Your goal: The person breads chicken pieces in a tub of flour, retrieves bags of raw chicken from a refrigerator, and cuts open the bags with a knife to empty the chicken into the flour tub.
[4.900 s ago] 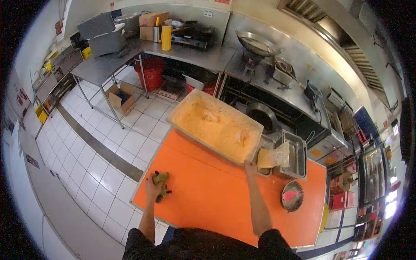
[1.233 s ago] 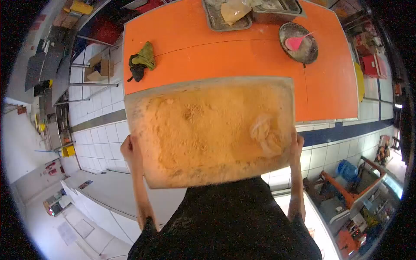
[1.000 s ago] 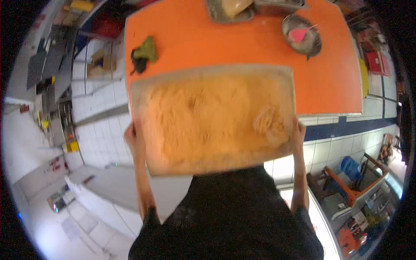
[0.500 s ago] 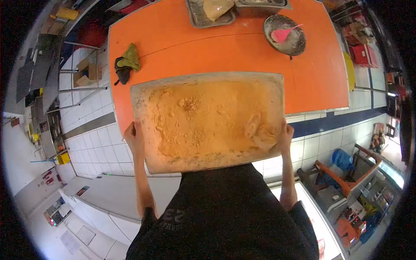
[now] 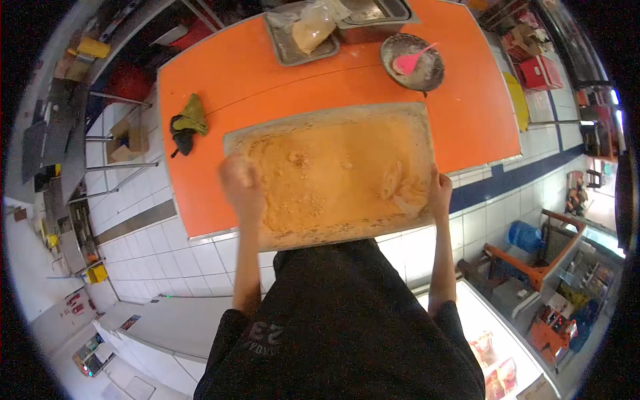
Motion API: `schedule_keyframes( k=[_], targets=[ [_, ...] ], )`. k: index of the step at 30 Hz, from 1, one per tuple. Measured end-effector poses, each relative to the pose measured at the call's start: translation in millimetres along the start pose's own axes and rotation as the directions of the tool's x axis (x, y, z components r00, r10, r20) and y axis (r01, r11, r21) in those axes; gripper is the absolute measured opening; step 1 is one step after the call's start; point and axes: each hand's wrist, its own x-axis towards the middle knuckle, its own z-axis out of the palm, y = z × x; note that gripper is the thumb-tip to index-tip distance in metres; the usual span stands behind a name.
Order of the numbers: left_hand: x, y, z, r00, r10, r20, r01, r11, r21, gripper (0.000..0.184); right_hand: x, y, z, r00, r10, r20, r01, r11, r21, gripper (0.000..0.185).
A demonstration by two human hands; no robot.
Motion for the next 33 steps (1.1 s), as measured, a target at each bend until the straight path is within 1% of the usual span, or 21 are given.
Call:
schedule_keyframes(
  k=[1,2,3,4,5,8,9,11,14,17,20,22,23,24,26,27,29,32,33],
  targets=[
    [-5.0,8.7,9.5,0.99,-0.067,0.128,0.079,0.993,-0.09,0.023,3.1,10.5,-2.3,1.0,0.005,0.016,-0.005,1.0,0.003,0.058],
    [-19.7,5.2,32.9,0.959,-0.039,0.28,0.093,0.978,-0.184,0.027,5.1,15.2,0.2,1.0,0.004,0.027,-0.004,1.0,0.006,0.059],
    [-33.5,4.6,52.4,0.904,0.005,0.427,0.125,0.953,-0.275,0.031,0.1,-0.5,-1.6,0.999,-0.019,0.048,0.017,0.999,0.05,0.058],
    [-37.0,23.4,53.3,0.825,-0.032,0.564,0.099,0.991,-0.089,0.032,0.5,0.6,0.5,0.999,-0.026,0.045,0.024,0.999,0.036,0.058],
    [-40.4,39.4,52.5,0.729,-0.093,0.678,0.043,0.995,0.09,0.034,2.3,2.6,-0.1,0.999,-0.033,0.036,0.032,0.999,0.02,0.057],
    [-71.7,37.7,70.0,0.622,-0.141,0.77,0.073,0.99,0.123,0.037,6.9,14.4,1.1,0.998,-0.067,0.015,0.066,0.998,0.018,0.056],
    [-83.9,30.7,78.8,0.625,-0.114,0.772,0.041,0.993,0.113,0.036,7.7,17.9,2.0,0.997,-0.08,0.013,0.079,0.997,0.025,0.055],
    [-104.4,18.6,91.0,0.627,-0.069,0.776,-0.012,0.995,0.098,0.036,1.3,1.7,-0.5,0.998,-0.065,0.013,0.064,0.997,0.037,0.054],
    [-71.7,55.8,60.2,0.598,-0.053,0.8,-0.025,0.996,0.085,0.035,2.2,-2.4,0.1,0.999,-0.036,0.03,0.034,0.997,0.075,0.053],
    [-87.3,48.8,73.2,0.516,-0.04,0.856,0.015,0.999,0.037,0.032,-0.7,-2.9,-0.8,0.999,-0.028,0.02,0.026,0.996,0.09,0.053],
    [-82.2,60.8,69.1,0.472,-0.076,0.878,-0.053,0.992,0.115,0.03,7.0,4.1,2.4,0.998,-0.06,0.033,0.057,0.994,0.09,0.053],
    [-81.9,66.3,66.3,0.514,-0.014,0.858,-0.085,0.994,0.067,0.03,7.0,14.1,-0.2,0.998,-0.041,0.041,0.037,0.996,0.079,0.053],
    [-80.6,68.0,66.9,0.538,0.017,0.842,-0.1,0.994,0.044,0.03,5.1,2.9,-0.9,0.999,-0.02,0.039,0.017,0.997,0.075,0.053],
    [-85.1,63.6,69.1,0.517,-0.002,0.856,-0.095,0.994,0.059,0.03,2.9,-3.5,-1.1,0.999,0.002,0.041,-0.005,0.998,0.07,0.053],
    [-87.7,52.8,85.0,0.476,-0.008,0.879,-0.105,0.992,0.066,0.03,12.0,8.4,4.9,0.997,-0.069,0.033,0.065,0.99,0.122,0.051],
    [-84.6,59.7,76.2,0.49,0.018,0.871,-0.105,0.994,0.038,0.03,10.8,22.2,5.2,0.996,-0.09,0.024,0.086,0.987,0.136,0.05],
    [-66.7,90.6,66.5,0.524,0.104,0.845,-0.114,0.992,-0.052,0.03,18.9,42.9,12.5,0.99,-0.127,-0.055,0.131,0.988,0.079,0.048],
    [-68.6,125.4,87.9,0.537,0.226,0.813,0.054,0.952,-0.3,0.031,6.3,1.4,-3.5,0.998,-0.066,0.023,0.065,0.997,0.037,0.048],
    [-77.8,131.7,104.0,0.595,0.283,0.753,-0.038,0.945,-0.325,0.03,6.4,1.4,-4.2,0.998,-0.052,0.02,0.051,0.999,0.013,0.048]
  ],
)
